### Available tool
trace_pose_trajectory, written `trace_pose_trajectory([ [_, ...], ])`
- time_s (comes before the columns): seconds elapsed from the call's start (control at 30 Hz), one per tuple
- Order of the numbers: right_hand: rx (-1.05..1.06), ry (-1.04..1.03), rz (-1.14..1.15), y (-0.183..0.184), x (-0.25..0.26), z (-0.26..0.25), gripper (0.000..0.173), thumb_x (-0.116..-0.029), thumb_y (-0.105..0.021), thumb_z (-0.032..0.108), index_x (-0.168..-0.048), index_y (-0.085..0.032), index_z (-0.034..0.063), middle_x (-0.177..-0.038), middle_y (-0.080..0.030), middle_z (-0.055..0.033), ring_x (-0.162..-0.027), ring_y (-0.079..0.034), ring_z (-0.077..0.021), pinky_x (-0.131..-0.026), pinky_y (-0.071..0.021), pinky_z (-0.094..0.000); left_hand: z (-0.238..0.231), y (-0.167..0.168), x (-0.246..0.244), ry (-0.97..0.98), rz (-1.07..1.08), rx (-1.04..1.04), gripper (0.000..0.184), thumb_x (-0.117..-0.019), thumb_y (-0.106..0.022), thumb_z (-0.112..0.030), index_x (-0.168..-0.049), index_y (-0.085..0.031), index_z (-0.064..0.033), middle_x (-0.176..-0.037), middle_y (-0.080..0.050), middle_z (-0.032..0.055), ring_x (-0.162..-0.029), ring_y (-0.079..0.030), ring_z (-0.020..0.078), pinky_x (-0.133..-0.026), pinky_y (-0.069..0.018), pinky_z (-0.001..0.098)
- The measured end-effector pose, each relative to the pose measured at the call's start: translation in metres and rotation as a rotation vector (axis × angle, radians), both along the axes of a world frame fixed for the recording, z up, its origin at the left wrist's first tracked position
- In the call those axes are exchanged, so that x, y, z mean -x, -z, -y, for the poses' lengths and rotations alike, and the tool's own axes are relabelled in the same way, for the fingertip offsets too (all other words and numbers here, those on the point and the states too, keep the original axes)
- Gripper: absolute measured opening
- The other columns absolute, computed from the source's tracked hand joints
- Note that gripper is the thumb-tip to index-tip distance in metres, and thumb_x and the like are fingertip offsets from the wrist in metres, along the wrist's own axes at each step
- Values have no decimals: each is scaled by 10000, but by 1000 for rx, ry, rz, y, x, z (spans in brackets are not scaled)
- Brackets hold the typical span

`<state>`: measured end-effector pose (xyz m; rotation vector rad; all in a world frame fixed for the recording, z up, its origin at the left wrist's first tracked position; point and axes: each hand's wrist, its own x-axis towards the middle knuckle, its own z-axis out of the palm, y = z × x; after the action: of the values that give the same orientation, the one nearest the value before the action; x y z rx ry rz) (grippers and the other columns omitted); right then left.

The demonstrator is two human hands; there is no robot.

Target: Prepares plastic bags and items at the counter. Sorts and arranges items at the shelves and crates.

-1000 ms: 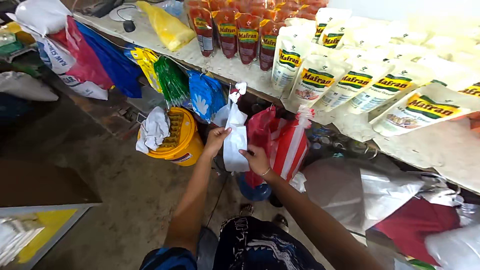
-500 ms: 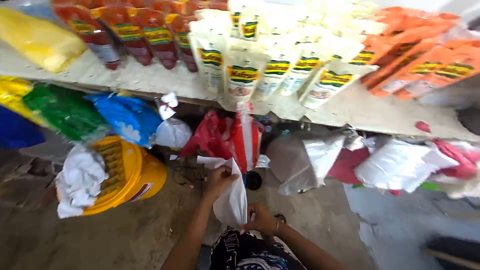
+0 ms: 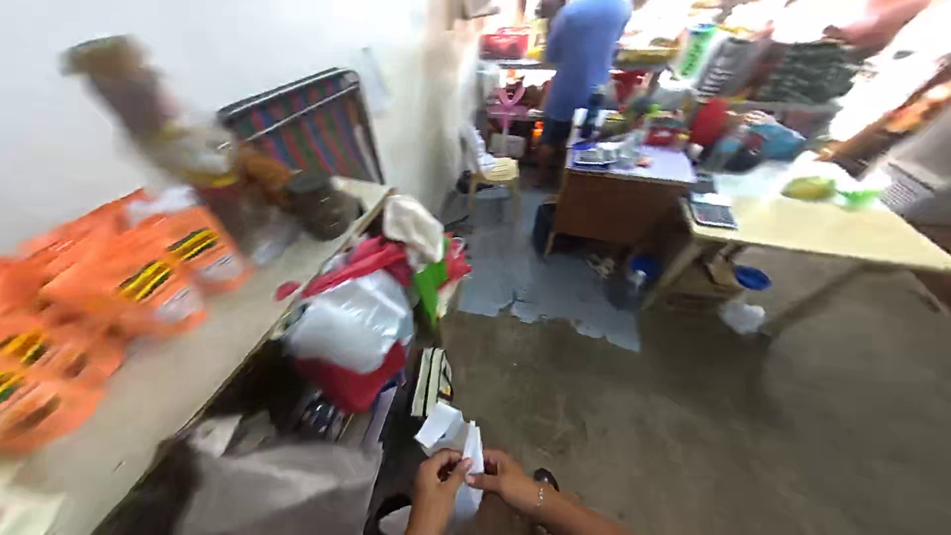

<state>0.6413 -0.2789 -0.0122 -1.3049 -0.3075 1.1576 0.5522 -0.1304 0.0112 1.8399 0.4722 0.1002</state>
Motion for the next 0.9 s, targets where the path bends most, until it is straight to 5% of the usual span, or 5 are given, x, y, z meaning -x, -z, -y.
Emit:
trace_pose_trajectory([
  [0.2, -80, 536, -141, 18, -84, 161, 241, -1080, -474, 132, -1228, -586, -22, -1028, -695, -54, -901, -682, -113, -829, -580, -317, 132, 0, -167, 510, -46, -95, 249, -903, -754, -153, -1003, -731, 74, -1396, -572, 267, -1268, -581, 346, -1046, -492, 469],
  [0.37, -103, 760, -175, 19, -131, 277, 175, -1076, -489, 115, -1165, -602, 14, -973, -712, -32, -863, -698, -112, -803, -585, -307, 249, 7, -240, 745, -68, 81, 176, -917, -669, -17, -1037, -719, 101, -1460, -499, 305, -1345, -515, 336, -1075, -466, 422],
  [0.57, 20, 844, -141, 6, -171, 346, 251, -1045, -572, 107, -1237, -573, -55, -1033, -649, -90, -871, -615, -106, -823, -529, -317, 322, 25, -296, 498, -387, 442, 543, -1135, -231, -286, -1525, -285, 88, -1464, -446, 308, -1220, -555, 313, -1020, -470, 443],
  [0.7, 39, 907, -201, 19, -203, 354, 224, -1073, -543, 167, -1138, -597, -41, -912, -614, -44, -762, -577, -73, -747, -516, -281, 332, 33, -351, 618, -654, 519, 378, -1133, -289, -243, -1343, -470, 14, -1083, -670, 103, -922, -675, 132, -826, -573, 326],
  [0.9, 175, 1072, -245, 40, -277, 386, 288, -1087, -520, 191, -1093, -642, -70, -861, -605, -64, -720, -544, -81, -723, -495, -285, 370, 61, -439, 712, -505, 298, 229, -1067, -504, -106, -1101, -599, 101, -887, -695, 95, -806, -684, 99, -803, -584, 303],
])
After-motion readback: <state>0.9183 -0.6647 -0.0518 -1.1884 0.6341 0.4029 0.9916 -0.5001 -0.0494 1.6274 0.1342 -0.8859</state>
